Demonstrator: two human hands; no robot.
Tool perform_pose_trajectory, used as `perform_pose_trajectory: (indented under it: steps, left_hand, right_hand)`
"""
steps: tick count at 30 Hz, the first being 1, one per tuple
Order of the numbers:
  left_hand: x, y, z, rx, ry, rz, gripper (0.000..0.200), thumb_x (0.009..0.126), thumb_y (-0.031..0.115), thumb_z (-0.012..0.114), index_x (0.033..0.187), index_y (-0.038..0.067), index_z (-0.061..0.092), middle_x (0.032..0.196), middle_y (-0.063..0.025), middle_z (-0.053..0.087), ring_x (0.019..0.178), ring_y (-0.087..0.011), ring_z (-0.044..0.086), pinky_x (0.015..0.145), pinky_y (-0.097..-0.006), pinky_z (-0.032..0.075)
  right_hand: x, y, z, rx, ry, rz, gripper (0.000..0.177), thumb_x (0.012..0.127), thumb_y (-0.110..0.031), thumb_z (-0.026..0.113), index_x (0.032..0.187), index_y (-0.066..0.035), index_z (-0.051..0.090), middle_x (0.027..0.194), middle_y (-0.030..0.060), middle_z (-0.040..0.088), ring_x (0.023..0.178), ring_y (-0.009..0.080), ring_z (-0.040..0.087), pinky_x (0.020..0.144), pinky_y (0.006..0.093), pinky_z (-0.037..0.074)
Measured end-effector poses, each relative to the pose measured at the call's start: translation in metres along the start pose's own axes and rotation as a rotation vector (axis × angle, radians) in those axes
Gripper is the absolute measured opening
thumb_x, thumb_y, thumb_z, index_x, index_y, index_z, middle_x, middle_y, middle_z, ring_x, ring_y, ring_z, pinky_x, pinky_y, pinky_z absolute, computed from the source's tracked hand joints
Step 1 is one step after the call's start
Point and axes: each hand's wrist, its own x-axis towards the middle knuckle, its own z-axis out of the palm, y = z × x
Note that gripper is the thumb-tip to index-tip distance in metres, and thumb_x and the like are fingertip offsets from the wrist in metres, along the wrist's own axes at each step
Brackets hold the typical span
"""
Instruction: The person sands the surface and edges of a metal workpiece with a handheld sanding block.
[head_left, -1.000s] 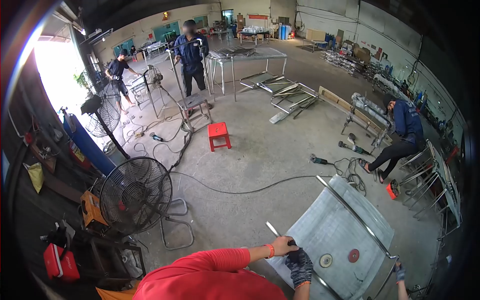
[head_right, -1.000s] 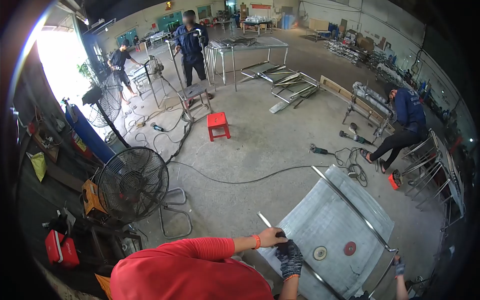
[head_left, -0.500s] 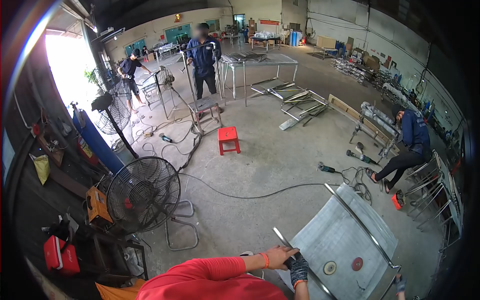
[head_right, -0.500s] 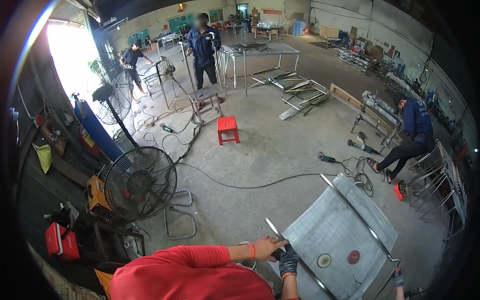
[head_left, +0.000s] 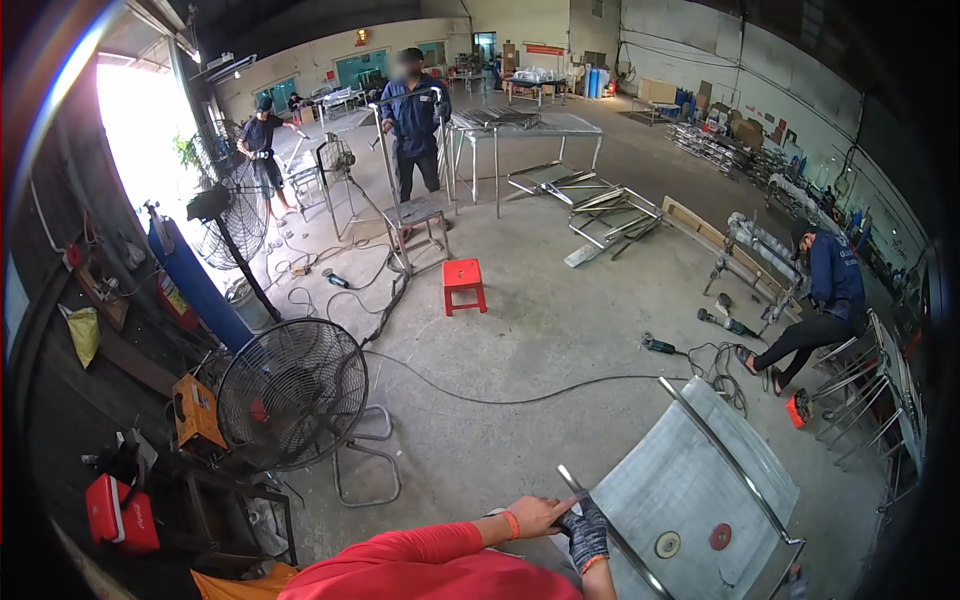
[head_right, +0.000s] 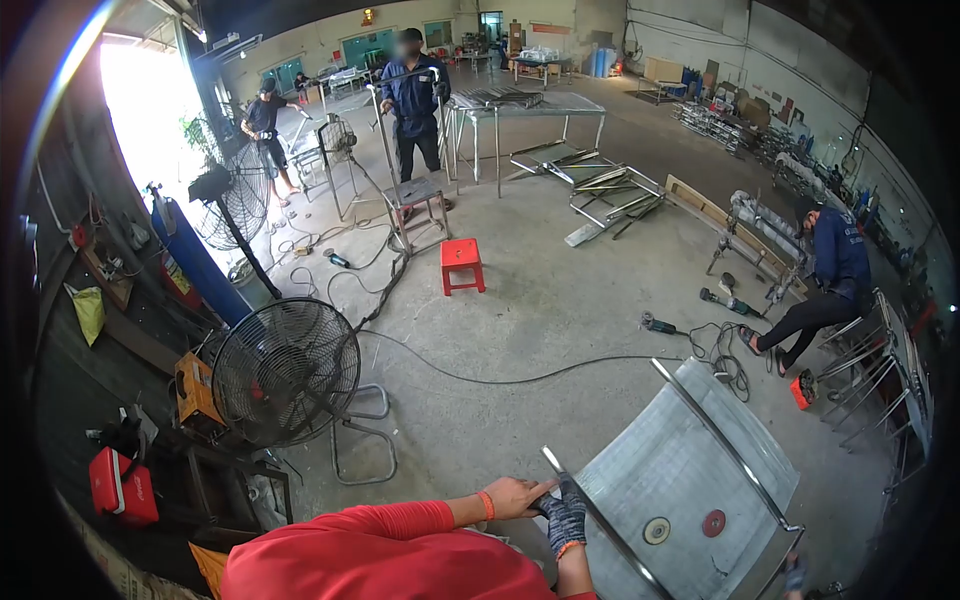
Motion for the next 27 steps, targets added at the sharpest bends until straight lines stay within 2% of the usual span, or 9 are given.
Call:
perform_pose_trajectory:
  steps: [3, 8, 10, 11, 12, 14, 19, 22, 27]
  left_hand:
    - [-0.003, -0.007, -0.014, -0.007, 0.009, -0.129, 0.073, 0.087, 0.043, 0.066, 0.144, 0.008, 0.036, 0.094, -0.0171, 0.067, 0.085, -0.0367, 0.068, 0.074, -0.0445, 0.055]
    - [-0.033, -0.056, -0.009, -0.099, -0.058, -0.456, 0.056, 0.091, 0.045, 0.060, 0.131, 0.007, 0.049, 0.108, -0.0207, 0.068, 0.095, -0.0388, 0.067, 0.082, -0.0475, 0.053]
    - [-0.067, -0.096, 0.008, -0.145, -0.088, -0.653, 0.052, 0.091, 0.044, 0.060, 0.126, 0.006, 0.055, 0.113, -0.0207, 0.067, 0.100, -0.0392, 0.066, 0.086, -0.0485, 0.052]
    - [-0.090, -0.118, 0.016, -0.161, -0.130, -0.760, 0.050, 0.091, 0.044, 0.060, 0.124, 0.007, 0.058, 0.114, -0.0206, 0.067, 0.102, -0.0392, 0.065, 0.088, -0.0483, 0.051]
    - [-0.115, -0.136, 0.025, -0.181, -0.173, -0.866, 0.048, 0.090, 0.044, 0.061, 0.121, 0.008, 0.061, 0.114, -0.0205, 0.067, 0.103, -0.0391, 0.065, 0.089, -0.0481, 0.051]
    - [-0.167, -0.162, 0.038, -0.097, -0.276, -0.984, 0.048, 0.089, 0.043, 0.063, 0.118, 0.004, 0.064, 0.121, -0.0207, 0.064, 0.110, -0.0387, 0.063, 0.094, -0.0466, 0.050]
    - [-0.246, -0.154, 0.044, -0.199, -0.061, -1.489, 0.070, 0.081, 0.051, 0.072, 0.124, -0.001, 0.056, 0.124, -0.0192, 0.064, 0.115, -0.0346, 0.062, 0.097, -0.0421, 0.049]
    - [-0.260, -0.150, 0.056, -0.189, -0.124, -1.449, 0.076, 0.082, 0.049, 0.071, 0.135, 0.002, 0.046, 0.130, -0.0220, 0.060, 0.121, -0.0369, 0.058, 0.100, -0.0447, 0.047]
    - [-0.228, -0.123, 0.019, -0.242, -0.071, -1.349, 0.048, 0.078, 0.047, 0.077, 0.105, 0.007, 0.067, 0.106, -0.0164, 0.071, 0.105, -0.0320, 0.066, 0.089, -0.0429, 0.052]
  right_hand:
    - [0.009, -0.024, 0.009, 0.487, 0.033, 0.317, 0.046, 0.090, -0.033, 0.069, 0.123, -0.005, 0.054, 0.105, 0.0167, 0.066, 0.084, 0.0262, 0.069, 0.073, 0.0350, 0.058]
    - [0.024, -0.007, -0.008, 0.347, 0.177, 0.251, 0.037, 0.089, -0.041, 0.068, 0.111, -0.011, 0.061, 0.098, 0.0165, 0.071, 0.079, 0.0261, 0.070, 0.067, 0.0382, 0.058]
    - [0.027, 0.007, -0.019, -0.407, 0.260, -0.209, 0.044, 0.087, -0.040, 0.070, 0.117, -0.009, 0.061, 0.100, 0.0161, 0.071, 0.084, 0.0283, 0.069, 0.072, 0.0373, 0.056]
    - [0.014, -0.016, -0.021, -1.239, 0.237, -0.228, 0.060, 0.081, -0.044, 0.072, 0.128, -0.008, 0.058, 0.106, 0.0157, 0.069, 0.100, 0.0310, 0.065, 0.085, 0.0399, 0.052]
    - [0.012, -0.009, -0.031, -1.660, 0.110, -0.259, 0.078, 0.074, -0.049, 0.074, 0.138, -0.011, 0.051, 0.119, 0.0186, 0.064, 0.114, 0.0359, 0.057, 0.099, 0.0463, 0.044]
    - [-0.009, 0.006, -0.038, -1.771, 0.114, -0.370, 0.087, 0.071, -0.052, 0.074, 0.143, -0.012, 0.045, 0.137, 0.0211, 0.052, 0.131, 0.0395, 0.043, 0.112, 0.0514, 0.029]
    - [0.012, 0.023, -0.052, -1.566, 0.142, -0.281, 0.094, 0.072, -0.057, 0.072, 0.144, -0.004, 0.040, 0.145, 0.0214, 0.045, 0.136, 0.0423, 0.038, 0.115, 0.0562, 0.023]
    - [0.033, 0.035, -0.043, -1.814, 0.108, -0.491, 0.094, 0.072, -0.059, 0.071, 0.143, -0.005, 0.042, 0.142, 0.0205, 0.048, 0.135, 0.0414, 0.038, 0.114, 0.0560, 0.025]
    - [0.078, 0.018, -0.008, -1.646, -0.014, -0.643, 0.080, 0.081, -0.054, 0.065, 0.143, -0.008, 0.045, 0.138, 0.0140, 0.054, 0.135, 0.0395, 0.038, 0.117, 0.0533, 0.022]
